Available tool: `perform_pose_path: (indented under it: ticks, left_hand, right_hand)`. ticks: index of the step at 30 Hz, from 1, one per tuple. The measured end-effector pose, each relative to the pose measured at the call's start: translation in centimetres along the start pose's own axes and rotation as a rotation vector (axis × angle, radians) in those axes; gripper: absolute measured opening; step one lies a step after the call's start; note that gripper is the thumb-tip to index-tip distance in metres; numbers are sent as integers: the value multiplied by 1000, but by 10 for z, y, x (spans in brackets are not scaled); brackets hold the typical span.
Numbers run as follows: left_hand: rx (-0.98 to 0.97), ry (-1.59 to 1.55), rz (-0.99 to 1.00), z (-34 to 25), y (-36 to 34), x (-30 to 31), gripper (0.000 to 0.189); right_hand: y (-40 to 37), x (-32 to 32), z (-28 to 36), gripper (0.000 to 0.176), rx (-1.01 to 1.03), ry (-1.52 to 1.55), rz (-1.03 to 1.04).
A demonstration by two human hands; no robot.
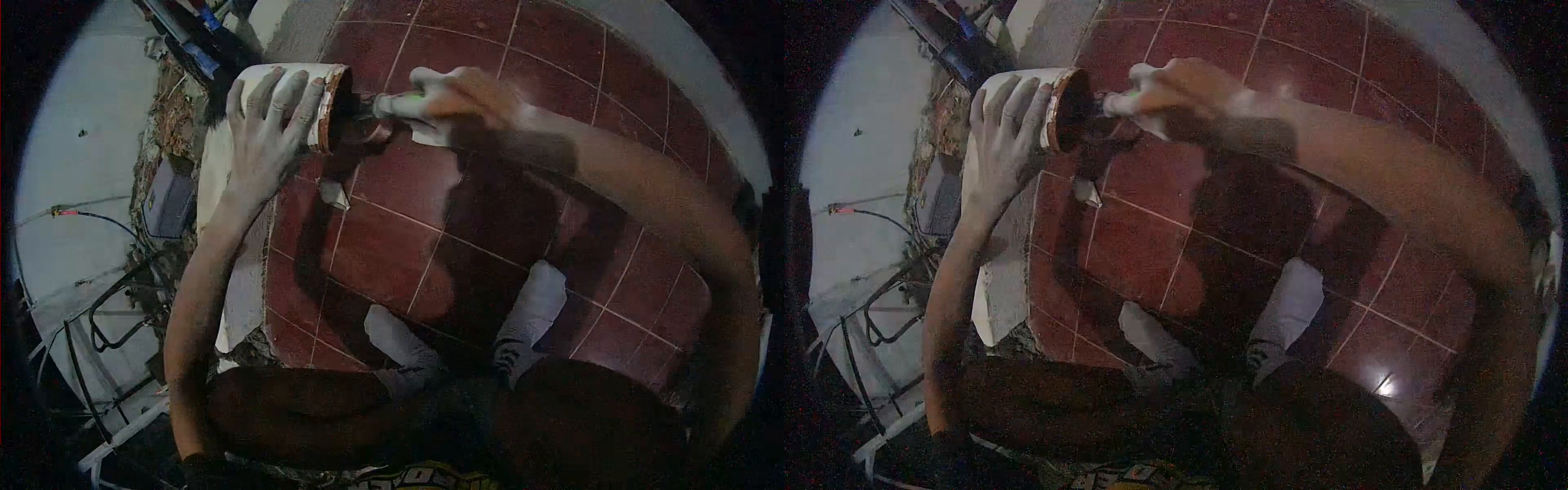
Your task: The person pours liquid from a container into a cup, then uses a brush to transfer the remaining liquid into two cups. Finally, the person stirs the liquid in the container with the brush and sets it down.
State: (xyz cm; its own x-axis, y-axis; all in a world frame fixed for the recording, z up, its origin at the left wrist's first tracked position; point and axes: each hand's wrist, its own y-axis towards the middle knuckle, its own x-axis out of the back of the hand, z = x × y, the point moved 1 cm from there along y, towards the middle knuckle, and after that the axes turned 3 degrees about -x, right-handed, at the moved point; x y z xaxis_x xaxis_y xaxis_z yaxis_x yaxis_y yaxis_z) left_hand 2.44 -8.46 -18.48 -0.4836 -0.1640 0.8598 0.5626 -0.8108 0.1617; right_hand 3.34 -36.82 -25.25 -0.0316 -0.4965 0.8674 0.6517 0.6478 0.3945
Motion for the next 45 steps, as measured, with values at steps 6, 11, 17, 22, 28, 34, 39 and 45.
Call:
perform_pose_path:
  ticks: [6, 11, 17, 22, 28, 34, 39, 45]
  left_hand:
    - [-12, 0, -6, 3, 5, 0, 83]
    - [11, -52, -21, -6, 15, 0, 88]
    - [30, -95, -16, -3, 13, -2, 77]
    - [5, 13, -21, -4, -3, -12, 87]
    - [143, -241, -47, 4, -1, 7, 93]
    - [150, -298, -4, 6, -15, 2, 96]
    - [84, -362, -114, 10, -18, 0, 98]
    - [-5, -307, -147, 14, -17, 5, 107]
  right_hand:
    - [-3, 22, 0, 41, -14, -75, 158]
    - [13, 14, 13, 39, -109, 68, 145]
    - [10, -3, 17, 30, -113, 69, 104]
    - [-13, 1, 2, 33, -13, -49, 79]
    - [-10, 24, -4, 27, -75, 108, 4]
    - [7, 38, -8, 33, -121, 75, 81]
    - [17, 24, -7, 28, 65, -11, 16]
    - [30, 21, 11, 33, 125, -28, -16]
